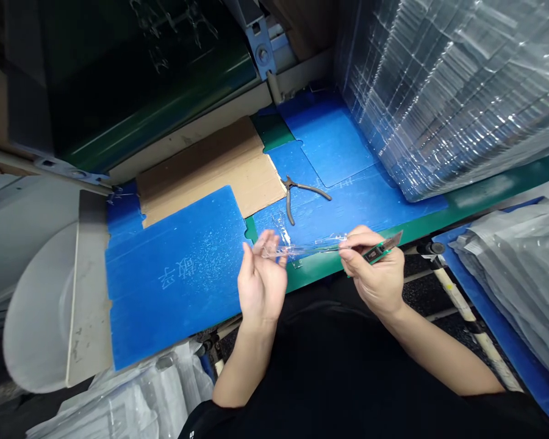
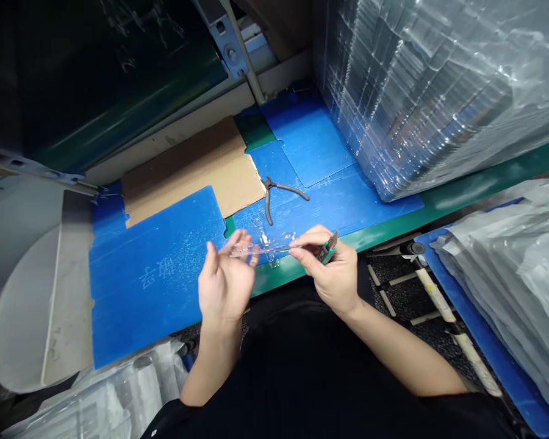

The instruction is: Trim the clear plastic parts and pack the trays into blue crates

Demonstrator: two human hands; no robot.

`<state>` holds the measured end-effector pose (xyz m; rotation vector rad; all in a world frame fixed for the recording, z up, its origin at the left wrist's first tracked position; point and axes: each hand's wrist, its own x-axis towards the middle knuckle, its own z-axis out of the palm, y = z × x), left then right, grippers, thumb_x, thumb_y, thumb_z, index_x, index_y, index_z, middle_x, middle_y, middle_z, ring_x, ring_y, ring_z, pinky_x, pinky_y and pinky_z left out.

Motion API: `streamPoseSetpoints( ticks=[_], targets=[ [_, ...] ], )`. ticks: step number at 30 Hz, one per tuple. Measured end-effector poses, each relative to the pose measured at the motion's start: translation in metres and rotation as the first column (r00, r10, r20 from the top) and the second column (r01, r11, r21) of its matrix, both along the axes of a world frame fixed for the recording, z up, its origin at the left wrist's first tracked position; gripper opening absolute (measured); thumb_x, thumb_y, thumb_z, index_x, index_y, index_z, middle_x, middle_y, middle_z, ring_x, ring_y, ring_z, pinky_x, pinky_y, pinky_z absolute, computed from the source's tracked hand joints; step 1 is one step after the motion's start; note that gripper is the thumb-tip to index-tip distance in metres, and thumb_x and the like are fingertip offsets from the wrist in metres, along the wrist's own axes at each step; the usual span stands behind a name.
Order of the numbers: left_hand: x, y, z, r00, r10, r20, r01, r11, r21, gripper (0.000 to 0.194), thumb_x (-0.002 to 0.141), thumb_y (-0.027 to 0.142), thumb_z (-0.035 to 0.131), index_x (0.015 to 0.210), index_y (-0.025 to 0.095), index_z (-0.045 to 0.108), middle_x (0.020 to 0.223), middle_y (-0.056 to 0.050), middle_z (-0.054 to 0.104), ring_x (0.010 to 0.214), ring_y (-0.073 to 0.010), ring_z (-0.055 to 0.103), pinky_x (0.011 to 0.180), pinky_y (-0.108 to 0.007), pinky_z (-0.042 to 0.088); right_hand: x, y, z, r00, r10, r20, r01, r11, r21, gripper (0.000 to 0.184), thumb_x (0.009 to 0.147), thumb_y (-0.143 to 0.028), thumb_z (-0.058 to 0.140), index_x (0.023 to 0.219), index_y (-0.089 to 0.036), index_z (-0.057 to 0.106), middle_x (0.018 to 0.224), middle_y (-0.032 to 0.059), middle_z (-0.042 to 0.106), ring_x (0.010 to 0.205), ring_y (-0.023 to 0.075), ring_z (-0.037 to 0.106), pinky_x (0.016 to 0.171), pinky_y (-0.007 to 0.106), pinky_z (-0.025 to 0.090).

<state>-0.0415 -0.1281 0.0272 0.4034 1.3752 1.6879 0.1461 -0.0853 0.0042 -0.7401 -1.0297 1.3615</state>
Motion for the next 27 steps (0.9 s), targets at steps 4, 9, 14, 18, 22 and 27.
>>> streamPoseSetpoints(
  ticks=[4, 9, 14, 18, 22, 27],
  targets=[
    [-0.011, -0.004, 0.0, 0.45, -0.021, -0.893, 0.27, 0.956, 0.114, 0.065, 0.105, 0.067, 0.06, 0.157, 0.027, 0.052, 0.16, -0.016, 0.056, 0.155, -0.0333, 0.049, 0.126, -0.052, 0.041, 0.012, 0.013, 0.012, 0.962, 0.069, 0.264, -0.136, 0.959, 0.248, 0.016, 0.095, -0.012, 0.085, 0.103, -0.026, 0.085, 0.088, 0.0012, 0.074, 0.076, 0.0144, 0.065, 0.069, 0.029, 0.053],
    [-0.01, -0.001, 0.018, 0.102, -0.363, -0.926, 0.744, 0.646, -0.171, 0.019, 0.115, 0.029, 0.051, 0.125, 0.021, 0.065, 0.106, -0.007, 0.076, 0.095, -0.0185, 0.071, 0.092, -0.033, 0.055, 0.019, 0.012, 0.022, 0.901, 0.168, 0.4, -0.311, 0.893, 0.326, 0.016, 0.1, -0.012, 0.08, 0.11, -0.023, 0.081, 0.091, 0.0007, 0.071, 0.077, 0.0125, 0.064, 0.07, 0.025, 0.053],
    [-0.012, 0.004, 0.009, 0.216, -0.11, -0.97, 0.588, 0.808, 0.039, 0.02, 0.116, 0.032, 0.05, 0.112, 0.02, 0.065, 0.091, -0.005, 0.072, 0.078, -0.0171, 0.061, 0.076, -0.033, 0.046, 0.032, 0.001, 0.042, 0.67, 0.124, 0.732, -0.333, 0.931, 0.147, 0.026, 0.111, -0.029, 0.067, 0.135, -0.019, 0.066, 0.108, 0.0065, 0.069, 0.086, 0.0163, 0.067, 0.07, 0.026, 0.053],
    [-0.021, 0.005, 0.001, 0.206, 0.096, -0.974, 0.522, 0.831, 0.192, 0.03, 0.116, 0.041, 0.048, 0.104, 0.021, 0.067, 0.079, -0.003, 0.067, 0.069, -0.018, 0.056, 0.073, -0.036, 0.042, 0.038, -0.009, 0.058, 0.478, -0.019, 0.878, -0.404, 0.883, 0.238, 0.025, 0.119, -0.028, 0.046, 0.12, -0.018, 0.069, 0.09, 0.0036, 0.067, 0.067, 0.0135, 0.06, 0.061, 0.028, 0.045],
    [-0.03, 0.005, -0.002, 0.159, 0.158, -0.974, 0.532, 0.818, 0.22, 0.025, 0.113, 0.04, 0.058, 0.103, 0.023, 0.073, 0.076, -0.003, 0.069, 0.067, -0.0175, 0.06, 0.075, -0.036, 0.04, 0.036, -0.015, 0.063, 0.423, -0.112, 0.899, -0.425, 0.852, 0.306, 0.025, 0.118, -0.029, 0.048, 0.12, -0.019, 0.07, 0.087, 0.0027, 0.069, 0.062, 0.0136, 0.06, 0.058, 0.031, 0.042],
    [-0.035, 0.003, -0.003, 0.149, 0.194, -0.97, 0.529, 0.813, 0.244, 0.018, 0.106, 0.04, 0.071, 0.1, 0.025, 0.078, 0.075, -0.001, 0.073, 0.064, -0.017, 0.062, 0.077, -0.035, 0.041, 0.031, -0.016, 0.063, 0.429, -0.124, 0.895, -0.455, 0.826, 0.333, 0.025, 0.118, -0.029, 0.05, 0.129, -0.018, 0.069, 0.089, 0.0023, 0.071, 0.065, 0.0143, 0.062, 0.06, 0.032, 0.046]
  ],
)
